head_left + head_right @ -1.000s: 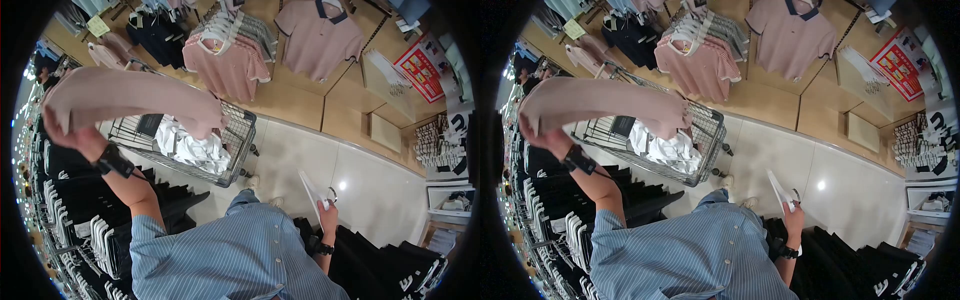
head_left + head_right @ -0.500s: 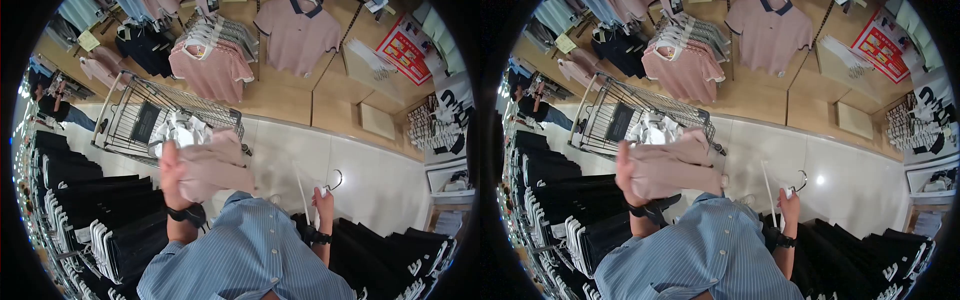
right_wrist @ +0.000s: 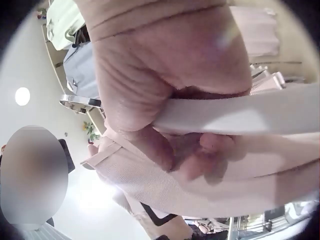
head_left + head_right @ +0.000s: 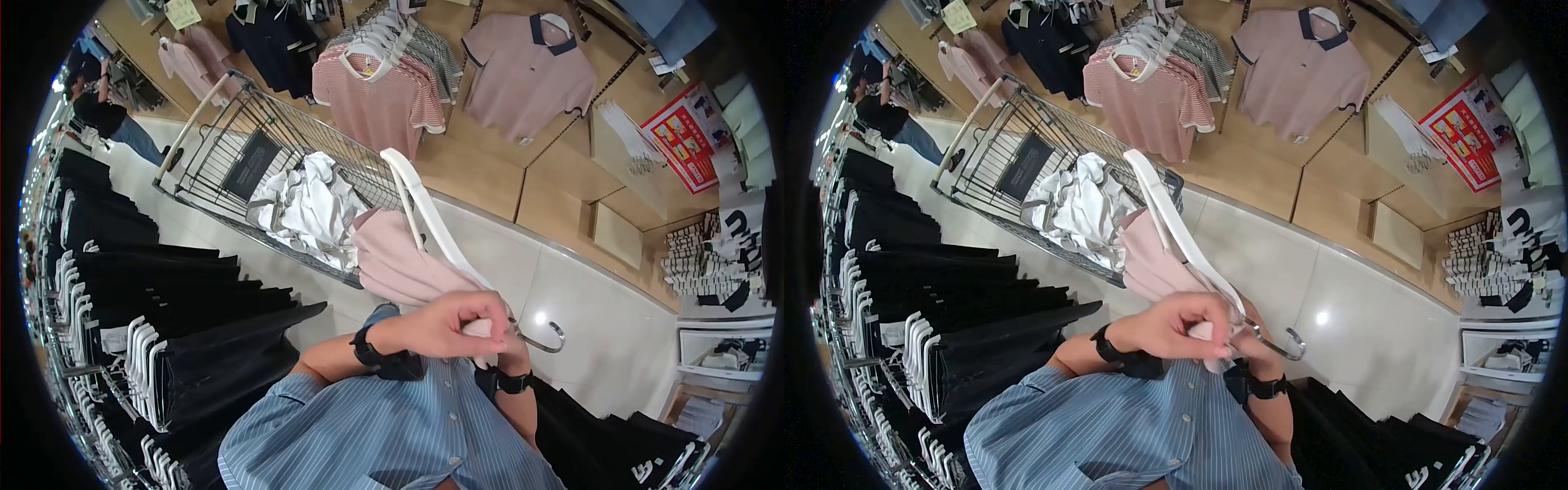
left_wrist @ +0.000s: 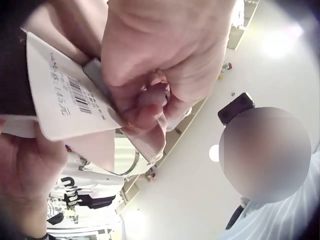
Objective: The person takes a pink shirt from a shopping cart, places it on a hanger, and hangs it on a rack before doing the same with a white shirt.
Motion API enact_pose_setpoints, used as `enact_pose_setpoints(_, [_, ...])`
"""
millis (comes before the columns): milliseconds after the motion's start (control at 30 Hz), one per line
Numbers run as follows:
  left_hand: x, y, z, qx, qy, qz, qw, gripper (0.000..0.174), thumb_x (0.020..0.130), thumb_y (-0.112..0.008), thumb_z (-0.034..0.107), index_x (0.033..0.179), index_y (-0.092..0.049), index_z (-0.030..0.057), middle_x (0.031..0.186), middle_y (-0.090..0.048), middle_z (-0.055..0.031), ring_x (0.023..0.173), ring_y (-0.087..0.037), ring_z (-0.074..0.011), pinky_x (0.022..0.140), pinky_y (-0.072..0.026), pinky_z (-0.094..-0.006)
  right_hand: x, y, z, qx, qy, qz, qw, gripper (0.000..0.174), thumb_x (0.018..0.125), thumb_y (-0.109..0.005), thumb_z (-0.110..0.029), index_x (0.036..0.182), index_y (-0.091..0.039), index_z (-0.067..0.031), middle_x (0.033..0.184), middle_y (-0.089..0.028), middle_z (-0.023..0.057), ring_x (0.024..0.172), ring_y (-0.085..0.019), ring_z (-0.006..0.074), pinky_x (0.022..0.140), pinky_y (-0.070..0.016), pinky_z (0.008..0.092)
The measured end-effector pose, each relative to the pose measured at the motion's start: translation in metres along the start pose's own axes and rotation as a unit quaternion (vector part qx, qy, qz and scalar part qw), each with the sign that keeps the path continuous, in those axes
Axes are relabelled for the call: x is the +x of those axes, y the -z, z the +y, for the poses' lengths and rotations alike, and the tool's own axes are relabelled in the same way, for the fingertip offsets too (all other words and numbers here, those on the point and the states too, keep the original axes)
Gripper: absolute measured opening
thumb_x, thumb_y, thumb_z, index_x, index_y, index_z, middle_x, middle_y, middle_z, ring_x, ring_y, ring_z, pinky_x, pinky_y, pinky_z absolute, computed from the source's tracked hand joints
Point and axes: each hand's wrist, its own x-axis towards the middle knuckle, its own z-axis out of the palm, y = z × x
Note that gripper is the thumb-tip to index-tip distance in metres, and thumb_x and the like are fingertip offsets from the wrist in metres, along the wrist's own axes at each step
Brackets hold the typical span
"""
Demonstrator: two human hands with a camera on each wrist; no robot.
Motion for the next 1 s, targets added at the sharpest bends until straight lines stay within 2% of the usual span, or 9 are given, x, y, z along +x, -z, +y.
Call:
enact_pose_setpoints(133, [-0.017,0.021,0.018,-0.053,0.018,0.117,0.992,0.020,0.079,-0.073,-0.004,0.091,-0.059,0.0033,0.089,-0.059,-0.0034,0.084,-0.058,-0.0117,0.075,-0.0442,-0.0250,0.034,-0.020,0.000,-0.101,0.011,0.046,0.994,0.065,0.068,-0.060,0.008,0.130,-0.045,0.0007,0.106,-0.060,0.0067,0.093,-0.057,0.0135,0.077,-0.0483,0.0280])
enact_pose_setpoints(300, [-0.059,0.070,0.056,0.130,0.006,-0.001,0.991,0.014,0.085,-0.069,0.003,0.098,-0.067,-0.0016,0.108,-0.064,-0.0102,0.102,-0.060,-0.0197,0.090,-0.0441,-0.0295,0.037,-0.019,-0.031,0.044,0.025,0.153,0.987,0.043,0.073,-0.060,0.003,0.116,-0.057,0.0028,0.088,-0.062,0.0032,0.069,-0.056,0.0100,0.056,-0.0423,0.0231])
enact_pose_setpoints(367, [-0.093,0.099,0.044,0.097,0.066,0.123,0.985,0.026,0.092,-0.065,0.023,0.096,-0.070,-0.0023,0.107,-0.065,-0.0122,0.102,-0.060,-0.0223,0.093,-0.0448,-0.0333,0.027,-0.030,-0.052,0.044,0.037,0.238,0.969,0.039,0.072,-0.064,0.000,0.111,-0.060,0.0032,0.083,-0.062,0.0021,0.066,-0.056,0.0100,0.055,-0.0402,0.0224])
enact_pose_setpoints(467, [-0.164,0.170,-0.033,-0.024,0.423,0.300,0.855,0.059,0.097,-0.046,0.049,0.118,-0.061,-0.0048,0.111,-0.064,-0.0226,0.108,-0.060,-0.0325,0.099,-0.0433,-0.0418,0.017,-0.051,-0.075,0.065,0.068,0.344,0.934,0.048,0.069,-0.067,-0.001,0.116,-0.058,0.0035,0.087,-0.064,0.0040,0.067,-0.057,0.0123,0.058,-0.0417,0.0236])
enact_pose_setpoints(567, [-0.182,0.187,-0.124,-0.205,0.578,0.229,0.756,0.066,0.098,-0.038,0.054,0.129,-0.052,-0.0015,0.122,-0.060,-0.0213,0.118,-0.055,-0.0309,0.103,-0.0418,-0.0443,0.012,-0.057,-0.076,0.136,0.168,0.347,0.912,0.060,0.063,-0.068,-0.001,0.121,-0.055,0.0042,0.092,-0.065,0.0087,0.073,-0.060,0.0194,0.067,-0.0470,0.0284])
enact_pose_setpoints(667, [-0.160,0.167,-0.163,-0.528,0.209,0.380,0.731,0.054,0.097,-0.051,0.040,0.133,-0.048,0.0005,0.131,-0.055,-0.0178,0.120,-0.054,-0.0294,0.102,-0.0438,-0.0419,-0.006,-0.041,-0.076,0.183,0.256,0.205,0.927,0.068,0.057,-0.069,0.000,0.123,-0.052,0.0057,0.098,-0.064,0.0139,0.084,-0.064,0.0255,0.077,-0.0518,0.0345])
enact_pose_setpoints(733, [-0.145,0.179,-0.182,-0.434,0.176,0.471,0.747,0.049,0.098,-0.050,0.033,0.133,-0.046,-0.0004,0.131,-0.054,-0.0178,0.119,-0.054,-0.0306,0.102,-0.0441,-0.0436,-0.013,-0.032,-0.080,0.161,0.312,0.097,0.931,0.056,0.063,-0.061,-0.007,0.118,-0.048,-0.0008,0.094,-0.060,0.0090,0.081,-0.061,0.0217,0.076,-0.0506,0.0325])
enact_pose_setpoints(933, [-0.085,0.201,-0.163,-0.430,0.085,0.480,0.760,0.038,0.098,-0.047,0.019,0.130,-0.047,-0.0016,0.127,-0.056,-0.0182,0.116,-0.055,-0.0315,0.102,-0.0451,-0.0457,-0.037,-0.026,-0.082,0.073,0.205,0.518,0.827,0.051,0.067,-0.066,-0.006,0.116,-0.051,-0.0010,0.085,-0.059,0.0054,0.069,-0.058,0.0168,0.063,-0.0489,0.0280])
enact_pose_setpoints(1000, [-0.071,0.199,-0.148,-0.451,0.080,0.442,0.771,0.036,0.097,-0.049,0.016,0.128,-0.049,-0.0027,0.125,-0.057,-0.0182,0.114,-0.057,-0.0304,0.100,-0.0467,-0.0442,-0.068,0.030,-0.045,-0.061,0.097,0.507,0.854,0.047,0.071,-0.067,-0.007,0.116,-0.053,-0.0004,0.080,-0.058,0.0036,0.064,-0.055,0.0132,0.057,-0.0449,0.0252])
